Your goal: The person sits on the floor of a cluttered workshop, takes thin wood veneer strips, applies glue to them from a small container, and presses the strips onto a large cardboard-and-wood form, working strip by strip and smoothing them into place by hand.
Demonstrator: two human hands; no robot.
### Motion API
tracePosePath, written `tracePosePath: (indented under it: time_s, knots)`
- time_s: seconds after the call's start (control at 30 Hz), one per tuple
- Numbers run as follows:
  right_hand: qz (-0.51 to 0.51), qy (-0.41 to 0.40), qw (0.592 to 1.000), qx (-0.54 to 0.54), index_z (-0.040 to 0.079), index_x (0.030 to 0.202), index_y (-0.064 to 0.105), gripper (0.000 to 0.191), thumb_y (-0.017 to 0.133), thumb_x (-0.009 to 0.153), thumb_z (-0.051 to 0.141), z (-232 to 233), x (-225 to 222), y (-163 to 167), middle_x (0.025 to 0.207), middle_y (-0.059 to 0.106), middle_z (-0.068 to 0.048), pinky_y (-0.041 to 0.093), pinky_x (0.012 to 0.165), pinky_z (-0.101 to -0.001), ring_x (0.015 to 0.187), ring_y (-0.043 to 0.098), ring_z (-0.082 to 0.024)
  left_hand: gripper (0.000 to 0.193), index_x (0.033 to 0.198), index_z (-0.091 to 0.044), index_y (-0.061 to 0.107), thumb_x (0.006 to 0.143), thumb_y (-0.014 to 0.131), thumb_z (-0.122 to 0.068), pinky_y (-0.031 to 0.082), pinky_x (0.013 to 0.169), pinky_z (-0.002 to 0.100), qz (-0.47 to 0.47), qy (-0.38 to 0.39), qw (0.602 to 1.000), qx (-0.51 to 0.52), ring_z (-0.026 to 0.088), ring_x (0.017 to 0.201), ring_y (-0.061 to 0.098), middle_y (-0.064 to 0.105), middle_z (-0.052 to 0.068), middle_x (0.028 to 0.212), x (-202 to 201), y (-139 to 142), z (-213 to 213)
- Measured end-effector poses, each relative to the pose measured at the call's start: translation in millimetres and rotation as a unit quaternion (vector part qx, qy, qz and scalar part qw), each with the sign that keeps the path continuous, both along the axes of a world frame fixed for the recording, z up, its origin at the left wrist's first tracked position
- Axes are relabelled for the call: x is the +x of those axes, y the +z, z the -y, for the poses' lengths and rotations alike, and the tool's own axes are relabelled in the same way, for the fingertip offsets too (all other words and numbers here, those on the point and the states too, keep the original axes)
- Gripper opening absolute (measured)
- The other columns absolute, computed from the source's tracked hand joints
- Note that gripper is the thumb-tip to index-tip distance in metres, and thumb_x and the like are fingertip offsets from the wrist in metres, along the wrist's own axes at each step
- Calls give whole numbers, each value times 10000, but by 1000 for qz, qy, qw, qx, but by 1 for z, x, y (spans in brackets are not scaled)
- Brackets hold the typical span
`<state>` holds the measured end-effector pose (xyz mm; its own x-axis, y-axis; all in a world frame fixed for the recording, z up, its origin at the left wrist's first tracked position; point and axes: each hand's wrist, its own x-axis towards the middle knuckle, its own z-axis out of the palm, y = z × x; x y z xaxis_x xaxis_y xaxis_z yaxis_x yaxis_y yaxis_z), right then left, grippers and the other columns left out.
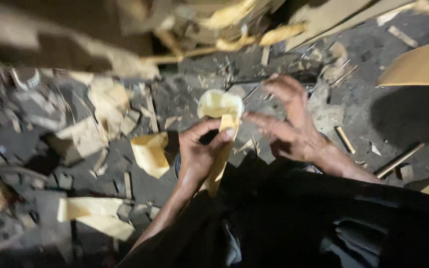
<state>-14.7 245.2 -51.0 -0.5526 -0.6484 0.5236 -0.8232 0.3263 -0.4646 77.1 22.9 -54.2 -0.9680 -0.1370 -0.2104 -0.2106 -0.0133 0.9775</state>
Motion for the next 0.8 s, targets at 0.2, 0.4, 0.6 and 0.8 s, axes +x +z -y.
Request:
tracePosePath:
  time_s: [0.2, 0.4, 0.6, 0.8]
  knots:
    - [456, -48, 860, -225, 48, 959, 564, 339, 864, 809, 91, -45, -4, 65, 1336, 636, -90, 498, 953, -358, 1161, 600, -203, 192, 1011, -4, 725, 846, 816, -43, 559, 767, 250, -101, -94, 982, -127, 84, 832, 670, 753, 43, 906, -62, 92, -46]
    - [527, 0, 664, -530, -4, 1105, 699, 285, 808, 842, 12, -72, -7, 119, 1081, 723, -108, 588, 879, -372, 977, 698, -198, 169, 989, -10, 691, 880, 808, -68, 570, 700, 249, -144, -190, 967, -88, 89, 795, 672, 705, 39, 899, -114, 182, -117]
    - [414, -67, 705, -571, 4, 1046, 694, 138, 718, 938, 86, -124, -33, 172, 995, 722, -94, 570, 853, -323, 937, 689, -182, 311, 1134, -25, 692, 906, 809, -202, 615, 737, 294, -278, -262, 898, -218, 125, 860, 715, 743, 63, 981, -136, 261, -169]
    - [353, -232, 694, -583, 73, 976, 636, 103, 739, 977, 82, -155, -93, 196, 932, 627, 13, 479, 726, -263, 828, 581, -103, 243, 1208, -27, 675, 976, 706, -90, 618, 672, 362, -507, -215, 667, -501, 258, 815, 750, 740, 166, 1048, -157, 325, -199]
